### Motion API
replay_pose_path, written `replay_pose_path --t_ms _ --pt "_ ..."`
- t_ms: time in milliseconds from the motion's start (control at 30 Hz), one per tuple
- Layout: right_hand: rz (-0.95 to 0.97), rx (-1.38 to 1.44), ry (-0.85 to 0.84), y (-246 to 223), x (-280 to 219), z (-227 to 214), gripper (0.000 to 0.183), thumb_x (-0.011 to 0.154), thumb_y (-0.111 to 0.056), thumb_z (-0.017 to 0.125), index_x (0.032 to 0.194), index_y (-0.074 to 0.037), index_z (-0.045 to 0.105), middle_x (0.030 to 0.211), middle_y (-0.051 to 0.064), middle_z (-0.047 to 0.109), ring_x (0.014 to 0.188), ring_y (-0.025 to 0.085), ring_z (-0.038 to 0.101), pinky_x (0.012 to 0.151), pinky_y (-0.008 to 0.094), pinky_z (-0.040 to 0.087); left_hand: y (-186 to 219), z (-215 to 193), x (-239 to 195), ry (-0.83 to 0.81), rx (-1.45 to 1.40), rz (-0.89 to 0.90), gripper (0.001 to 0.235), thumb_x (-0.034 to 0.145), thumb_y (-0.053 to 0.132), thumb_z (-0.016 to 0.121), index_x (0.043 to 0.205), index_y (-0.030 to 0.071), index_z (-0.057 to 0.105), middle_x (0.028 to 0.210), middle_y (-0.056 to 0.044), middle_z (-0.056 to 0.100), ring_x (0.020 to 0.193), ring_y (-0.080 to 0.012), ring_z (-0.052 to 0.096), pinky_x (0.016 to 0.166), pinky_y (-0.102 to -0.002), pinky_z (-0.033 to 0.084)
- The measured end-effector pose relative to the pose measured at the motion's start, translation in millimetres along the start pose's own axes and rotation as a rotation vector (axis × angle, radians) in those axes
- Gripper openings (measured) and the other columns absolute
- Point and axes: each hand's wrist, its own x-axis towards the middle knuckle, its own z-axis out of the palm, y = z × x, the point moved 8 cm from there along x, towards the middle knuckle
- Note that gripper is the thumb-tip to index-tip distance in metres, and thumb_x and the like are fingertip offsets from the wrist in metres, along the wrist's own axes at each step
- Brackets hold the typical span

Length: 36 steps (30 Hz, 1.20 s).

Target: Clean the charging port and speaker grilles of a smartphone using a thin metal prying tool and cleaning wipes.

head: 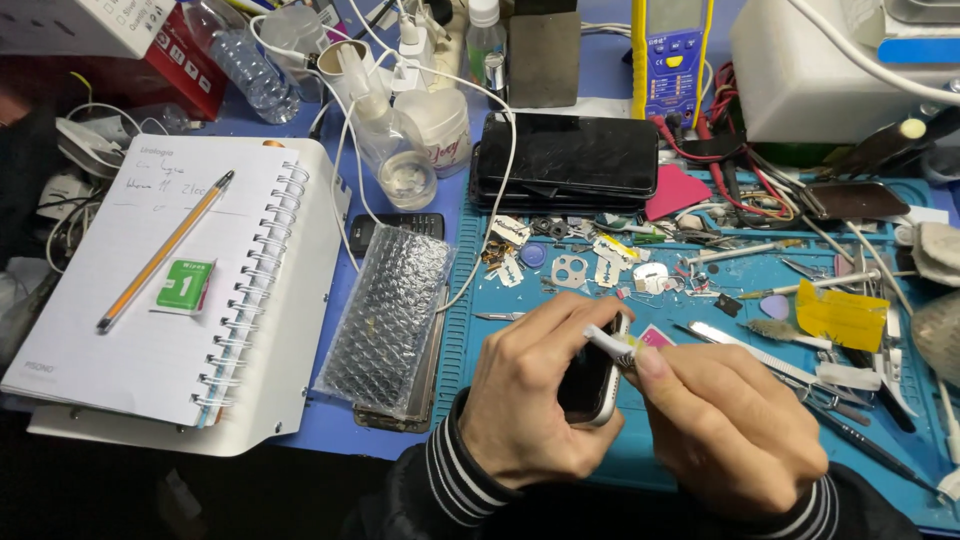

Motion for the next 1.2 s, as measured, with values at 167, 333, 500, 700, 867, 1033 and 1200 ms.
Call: replay_pose_path --t_ms 167,333,500,700,867,1033,1200 --pt "0.947 0.890 -0.132 71 -57 27 0.018 0.080 0.009 0.075 0.097 0.006 0.071 0.090 0.014 0.072 0.065 0.020 0.066 0.058 0.031 0.061 -1 0 -1 -0.010 -0.003 -0.013 0.056 0.062 0.015 0.066 0.116 0.001 0.061 0.101 -0.013 0.067 0.074 -0.0280 0.066 0.067 -0.035 0.056" --pt "0.126 0.090 -0.051 9 0 0 0.023 0.074 0.015 0.077 0.095 0.008 0.069 0.083 0.016 0.071 0.067 0.023 0.067 0.064 0.032 0.056 -1 1 0 0.004 0.013 -0.007 0.053 0.062 0.011 0.066 0.113 0.002 0.060 0.099 -0.011 0.068 0.075 -0.0282 0.068 0.069 -0.035 0.056" --pt "0.929 0.803 -0.152 59 -43 26 0.020 0.079 0.010 0.074 0.098 0.008 0.071 0.089 0.015 0.072 0.064 0.021 0.067 0.057 0.030 0.061 -1 -1 -3 -0.002 -0.002 -0.007 0.055 0.064 0.013 0.065 0.117 0.000 0.060 0.101 -0.014 0.068 0.076 -0.0290 0.067 0.070 -0.035 0.057" --pt "-0.018 -0.027 -0.029 2 -4 -3 0.017 0.081 0.016 0.077 0.096 0.010 0.072 0.089 0.020 0.072 0.069 0.026 0.066 0.065 0.035 0.057 -1 -1 -3 0.019 0.028 0.003 0.052 0.065 0.011 0.066 0.116 0.002 0.060 0.101 -0.012 0.068 0.078 -0.0298 0.068 0.072 -0.035 0.057" --pt "0.471 0.386 -0.124 31 -9 7 0.030 0.071 0.016 0.078 0.097 0.008 0.067 0.082 0.012 0.072 0.066 0.016 0.065 0.066 0.025 0.055 -1 0 -4 0.013 0.037 -0.001 0.053 0.065 0.013 0.067 0.117 0.001 0.060 0.102 -0.013 0.068 0.078 -0.0295 0.068 0.071 -0.036 0.057" --pt "0.353 0.289 -0.104 25 -9 1 0.018 0.081 0.017 0.074 0.096 0.011 0.069 0.089 0.021 0.071 0.070 0.026 0.065 0.066 0.033 0.057 -4 3 -5 0.008 0.016 -0.006 0.056 0.065 0.011 0.068 0.120 0.001 0.059 0.104 -0.012 0.068 0.078 -0.0296 0.067 0.072 -0.036 0.057" --pt "0.884 0.716 -0.187 60 -35 20 0.020 0.081 0.013 0.071 0.099 0.008 0.065 0.095 0.017 0.071 0.069 0.020 0.066 0.063 0.028 0.061 -4 3 -6 0.015 0.028 -0.007 0.056 0.066 0.010 0.070 0.120 -0.001 0.059 0.105 -0.014 0.068 0.078 -0.0293 0.068 0.072 -0.036 0.058"
